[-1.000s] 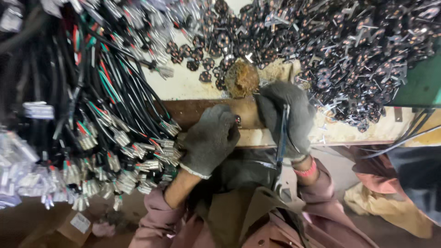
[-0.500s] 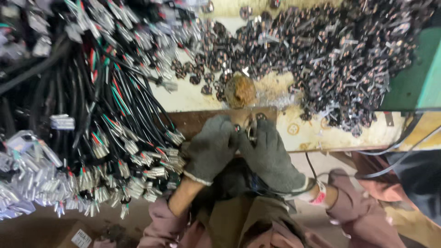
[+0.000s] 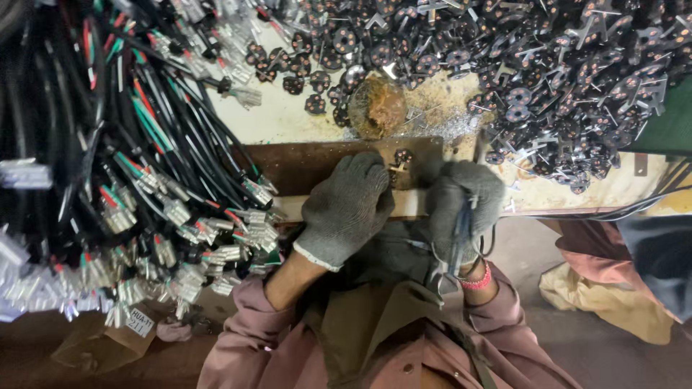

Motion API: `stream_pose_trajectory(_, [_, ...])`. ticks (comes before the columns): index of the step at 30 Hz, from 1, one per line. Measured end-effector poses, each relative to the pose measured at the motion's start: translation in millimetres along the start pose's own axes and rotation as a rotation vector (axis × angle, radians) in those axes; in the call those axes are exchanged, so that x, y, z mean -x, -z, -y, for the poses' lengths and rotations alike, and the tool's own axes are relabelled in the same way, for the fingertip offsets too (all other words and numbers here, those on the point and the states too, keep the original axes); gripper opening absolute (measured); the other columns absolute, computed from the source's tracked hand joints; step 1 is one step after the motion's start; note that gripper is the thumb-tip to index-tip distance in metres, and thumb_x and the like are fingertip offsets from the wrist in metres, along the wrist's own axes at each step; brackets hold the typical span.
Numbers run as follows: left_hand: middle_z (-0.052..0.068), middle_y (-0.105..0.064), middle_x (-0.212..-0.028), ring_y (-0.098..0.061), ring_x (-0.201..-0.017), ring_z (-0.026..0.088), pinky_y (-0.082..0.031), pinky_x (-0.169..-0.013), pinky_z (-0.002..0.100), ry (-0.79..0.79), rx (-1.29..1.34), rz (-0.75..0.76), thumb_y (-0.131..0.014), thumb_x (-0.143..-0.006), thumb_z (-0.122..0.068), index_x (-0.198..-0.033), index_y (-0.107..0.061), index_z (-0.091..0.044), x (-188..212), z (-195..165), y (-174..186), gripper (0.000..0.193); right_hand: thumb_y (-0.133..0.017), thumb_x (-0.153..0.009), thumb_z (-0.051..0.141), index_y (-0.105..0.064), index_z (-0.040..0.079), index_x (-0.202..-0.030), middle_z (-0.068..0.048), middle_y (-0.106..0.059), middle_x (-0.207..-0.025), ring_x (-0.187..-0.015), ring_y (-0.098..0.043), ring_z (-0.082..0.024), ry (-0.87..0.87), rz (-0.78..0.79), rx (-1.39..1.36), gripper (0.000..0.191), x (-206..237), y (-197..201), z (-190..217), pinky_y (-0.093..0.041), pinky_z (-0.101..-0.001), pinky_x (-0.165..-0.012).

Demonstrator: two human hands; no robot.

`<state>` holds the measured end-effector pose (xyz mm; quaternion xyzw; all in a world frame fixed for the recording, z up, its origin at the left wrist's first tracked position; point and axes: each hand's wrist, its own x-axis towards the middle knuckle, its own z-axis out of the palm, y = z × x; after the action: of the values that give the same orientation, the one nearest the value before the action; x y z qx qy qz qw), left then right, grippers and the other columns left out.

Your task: The person solders electrical wires to connector plugs at a workbench. Holding a wire end in one hand and a soldering iron in the other, they apply solder to join the wire to the connector, then set the finished connector aside and pick up the next one, repeating the process.

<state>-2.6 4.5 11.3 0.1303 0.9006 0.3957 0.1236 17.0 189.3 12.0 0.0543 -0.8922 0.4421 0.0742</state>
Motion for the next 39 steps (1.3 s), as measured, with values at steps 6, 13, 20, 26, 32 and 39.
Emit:
stream_pose_trajectory(6, [0.015, -0.062, -0.112, -0.061, -0.101, 0.035, -0.053, -0.083, 0.046, 0.012, -0.160, -0.254, -0.072, -0.086, -0.019, -0.111, -0.063, -0.004, 26, -1, 10, 0.030, -0.082, -0.094, 0.002, -0.052, -0.002, -0.122, -0.027, -0.067, -0.121, -0.104, -0.073, -0.037, 0.066, 0.083, -0.082, 0.041, 9, -7, -8, -0.059, -0.0388, -0.083])
stream_pose_trajectory(13, [0.009, -0.064, -0.090, -0.062, -0.081, 0.030, -0.050, -0.073, 0.046, -0.064, -0.138, -0.105, -0.065, -0.083, -0.015, -0.110, -0.068, -0.008, 65, -20, 15, 0.028, -0.073, -0.101, 0.006, -0.048, 0.003, -0.112, -0.026, -0.060, -0.117, -0.093, -0.068, -0.031, -0.350, -0.083, -0.314, 0.028, 46, -5, -40, -0.054, -0.0363, -0.074])
stream_pose_trajectory(20, [0.009, -0.064, -0.091, -0.063, -0.080, 0.027, -0.050, -0.069, 0.043, -0.206, -0.256, -0.164, -0.064, -0.087, -0.013, -0.117, -0.068, -0.009, -39, -80, 31, 0.030, -0.064, -0.107, 0.011, -0.045, 0.006, -0.114, -0.027, -0.060, -0.117, -0.081, -0.061, -0.025, -0.302, -0.093, -0.419, 0.021, 44, -10, -34, -0.049, -0.0339, -0.068])
stream_pose_trajectory(26, [0.009, -0.065, -0.093, -0.064, -0.079, 0.025, -0.049, -0.066, 0.041, 0.082, -0.647, -0.253, -0.064, -0.091, -0.011, -0.123, -0.067, -0.009, -6, -16, 37, 0.032, -0.057, -0.112, 0.014, -0.043, 0.008, -0.115, -0.027, -0.059, -0.118, -0.070, -0.055, -0.019, -0.452, -0.148, -0.413, 0.015, 30, -13, -16, -0.045, -0.0318, -0.062])
stream_pose_trajectory(32, [0.008, -0.066, -0.094, -0.065, -0.079, 0.023, -0.049, -0.062, 0.038, 0.452, -1.272, -0.060, -0.063, -0.096, -0.010, -0.129, -0.067, -0.010, -17, 116, 23, 0.033, -0.061, -0.111, 0.000, -0.041, 0.011, -0.128, -0.023, -0.064, -0.127, -0.071, -0.062, -0.017, -0.170, -0.199, -0.527, 0.028, 7, -16, 1, -0.045, -0.0223, -0.057])
stream_pose_trajectory(39, [0.008, -0.066, -0.095, -0.065, -0.077, 0.020, -0.049, -0.059, 0.035, 0.373, -1.745, -0.205, -0.062, -0.100, -0.008, -0.136, -0.067, -0.010, 45, 46, 47, 0.036, -0.061, -0.113, 0.006, -0.042, 0.009, -0.131, -0.025, -0.069, -0.128, -0.062, -0.055, -0.010, -0.176, -0.186, -0.445, 0.027, 12, -15, -5, -0.045, -0.0233, -0.065])
